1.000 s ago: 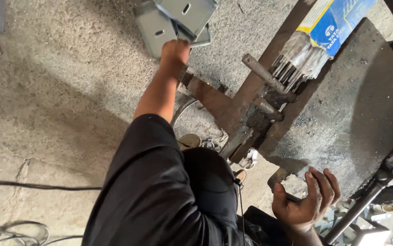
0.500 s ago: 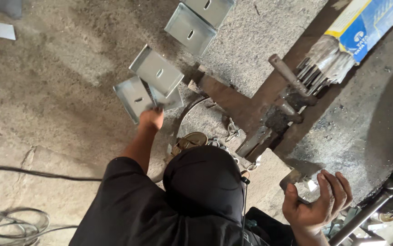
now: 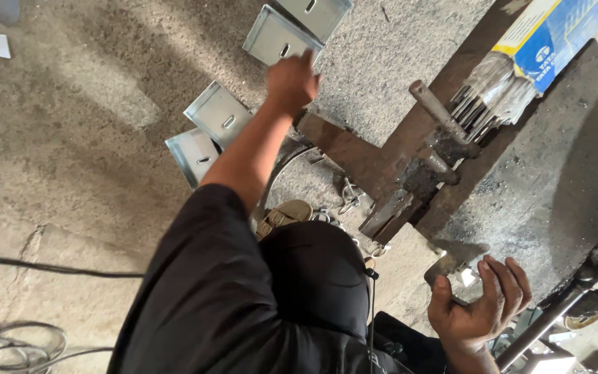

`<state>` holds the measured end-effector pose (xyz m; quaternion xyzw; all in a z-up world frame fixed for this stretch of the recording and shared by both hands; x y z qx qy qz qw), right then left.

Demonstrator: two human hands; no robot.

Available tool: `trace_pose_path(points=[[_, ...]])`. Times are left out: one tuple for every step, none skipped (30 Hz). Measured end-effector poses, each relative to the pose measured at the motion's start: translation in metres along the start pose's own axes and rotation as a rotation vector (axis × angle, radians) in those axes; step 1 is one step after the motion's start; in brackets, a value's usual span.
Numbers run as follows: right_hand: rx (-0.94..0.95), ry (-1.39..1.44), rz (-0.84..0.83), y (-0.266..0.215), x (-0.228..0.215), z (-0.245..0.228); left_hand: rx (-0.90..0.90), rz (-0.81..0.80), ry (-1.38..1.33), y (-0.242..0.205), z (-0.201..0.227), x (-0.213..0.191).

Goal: The person sits on the floor and uses a welding torch to attach metal rings to small metal plates. They repeatedly pick up plates and rings, position them, weld them together, and place the finished pieces on the floor.

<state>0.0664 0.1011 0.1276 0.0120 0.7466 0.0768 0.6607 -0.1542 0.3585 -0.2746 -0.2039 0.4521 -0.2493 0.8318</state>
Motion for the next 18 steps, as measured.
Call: trace_pose_path(points=[[-0.005,-0.006,0.0,0.001,0.0,0.0,-0.028,-0.039,-0.018,0.021,0.012,0.002],[-0.01,-0.011,0.001,0.001,0.001,-0.002,-0.024,-0.006,0.013,0.036,0.021,0.003],[-0.005,-0.01,0.006,0.001,-0.001,-0.001,-0.021,0.023,0.041,0.047,0.03,0.009],[0.0,-0.009,0.012,0.001,0.0,-0.001,-0.018,0.053,0.068,0.059,0.034,0.015],[0.007,-0.01,0.016,0.0,-0.001,-0.001,-0.078,0.007,0.077,0.07,0.032,0.027],[0.011,-0.015,0.018,-0.001,-0.002,0.0,-0.137,-0.041,0.086,0.079,0.029,0.039],[0.019,-0.019,0.023,-0.002,-0.001,-0.001,-0.194,-0.088,0.099,0.086,0.023,0.052],[0.027,-0.023,0.028,-0.003,-0.002,0.0,-0.215,-0.126,0.088,0.091,0.019,0.066],[0.028,-0.025,0.024,-0.004,-0.002,0.0,-0.235,-0.164,0.082,0.094,0.011,0.079],[0.029,-0.027,0.02,-0.005,-0.001,-0.001,-0.256,-0.201,0.076,0.097,0.003,0.093],[0.031,-0.024,0.018,-0.005,0.0,0.001,-0.211,-0.096,0.023,0.098,-0.004,0.099],[0.043,-0.025,0.01,-0.006,-0.001,0.001,-0.166,0.009,-0.03,0.096,-0.009,0.106],[0.049,-0.022,0.005,-0.006,-0.001,0.002,-0.126,0.121,-0.083,0.097,-0.016,0.108],[0.054,-0.019,0.001,-0.005,-0.001,0.002,-0.097,0.109,-0.022,0.096,-0.022,0.117],[0.057,-0.022,-0.001,-0.005,-0.001,0.001,-0.07,0.097,0.038,0.089,-0.029,0.128],[0.06,-0.026,-0.003,-0.004,-0.001,0.0,-0.043,0.084,0.098,0.087,-0.034,0.136],[0.062,-0.031,-0.008,-0.004,-0.002,-0.001,-0.06,0.066,0.066,0.083,-0.04,0.142],[0.063,-0.026,-0.017,-0.004,-0.003,-0.002,-0.076,0.048,0.033,0.078,-0.044,0.149]])
Point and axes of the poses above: each hand's wrist, its own y-axis towards the middle knuckle, its own x-axis out of the palm, z = x × y, the point moved 6 cm from there along y, towards the middle knuckle, and after that the axes turned 2 degrees about -z, right-handed, at the moved point
